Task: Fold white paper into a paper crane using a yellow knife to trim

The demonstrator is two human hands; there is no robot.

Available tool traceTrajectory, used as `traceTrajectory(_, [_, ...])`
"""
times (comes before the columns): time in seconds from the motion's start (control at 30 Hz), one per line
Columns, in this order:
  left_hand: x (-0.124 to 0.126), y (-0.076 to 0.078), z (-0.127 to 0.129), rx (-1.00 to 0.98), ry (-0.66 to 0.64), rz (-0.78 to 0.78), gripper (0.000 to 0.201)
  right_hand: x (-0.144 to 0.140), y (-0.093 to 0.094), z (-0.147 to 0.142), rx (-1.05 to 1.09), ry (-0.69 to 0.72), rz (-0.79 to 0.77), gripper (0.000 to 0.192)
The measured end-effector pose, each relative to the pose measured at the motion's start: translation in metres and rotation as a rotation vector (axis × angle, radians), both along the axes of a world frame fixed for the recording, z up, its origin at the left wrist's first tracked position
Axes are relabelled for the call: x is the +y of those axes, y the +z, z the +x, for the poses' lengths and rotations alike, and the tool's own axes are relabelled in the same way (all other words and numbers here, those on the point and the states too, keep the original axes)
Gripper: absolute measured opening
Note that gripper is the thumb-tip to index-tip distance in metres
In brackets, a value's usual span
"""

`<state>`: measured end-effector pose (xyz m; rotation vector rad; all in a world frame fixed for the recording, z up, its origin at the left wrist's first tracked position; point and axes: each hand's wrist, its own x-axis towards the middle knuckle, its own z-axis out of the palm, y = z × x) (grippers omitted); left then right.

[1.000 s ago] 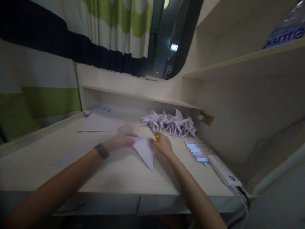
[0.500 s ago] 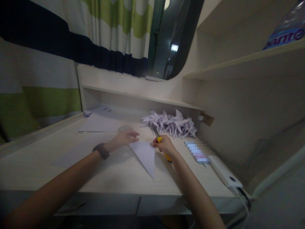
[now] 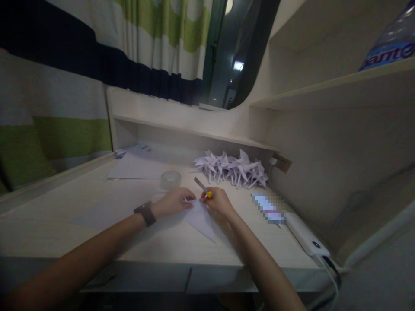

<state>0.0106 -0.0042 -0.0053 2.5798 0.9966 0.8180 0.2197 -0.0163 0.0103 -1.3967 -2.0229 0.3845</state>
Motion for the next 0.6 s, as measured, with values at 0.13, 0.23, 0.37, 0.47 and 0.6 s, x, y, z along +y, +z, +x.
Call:
traceTrajectory(0.13, [0.0045, -0.0028, -0.0009, 0.023, 0.01, 0.072, 0.017, -0.0019, 0.0, 0.0005, -0.023, 0.019, -0.028, 0.009])
traceTrajectory(0.23, [0.0051, -0.0031, -0.0014, 0.006, -0.035, 0.086, 0.018, -0.0029, -0.0001, 0.0009, -0.017, 0.008, -0.015, 0.01])
traceTrajectory(0.37, [0.0019, -0.001, -0.0009, -0.032, -0.011, 0.027, 0.019, -0.0041, 0.0009, 0.0006, 0.017, -0.02, -0.026, 0.009])
traceTrajectory(0.47, [0.0005, 0.0004, -0.0001, -0.042, 0.009, -0.031, 0.021, -0.0051, 0.0017, 0.0001, 0.019, -0.055, -0.037, 0.008])
traceTrajectory(0.6, [0.0014, 0.0001, 0.0006, -0.013, 0.009, -0.049, 0.019, -0.0057, 0.0, -0.0003, 0.021, -0.039, -0.043, 0.013])
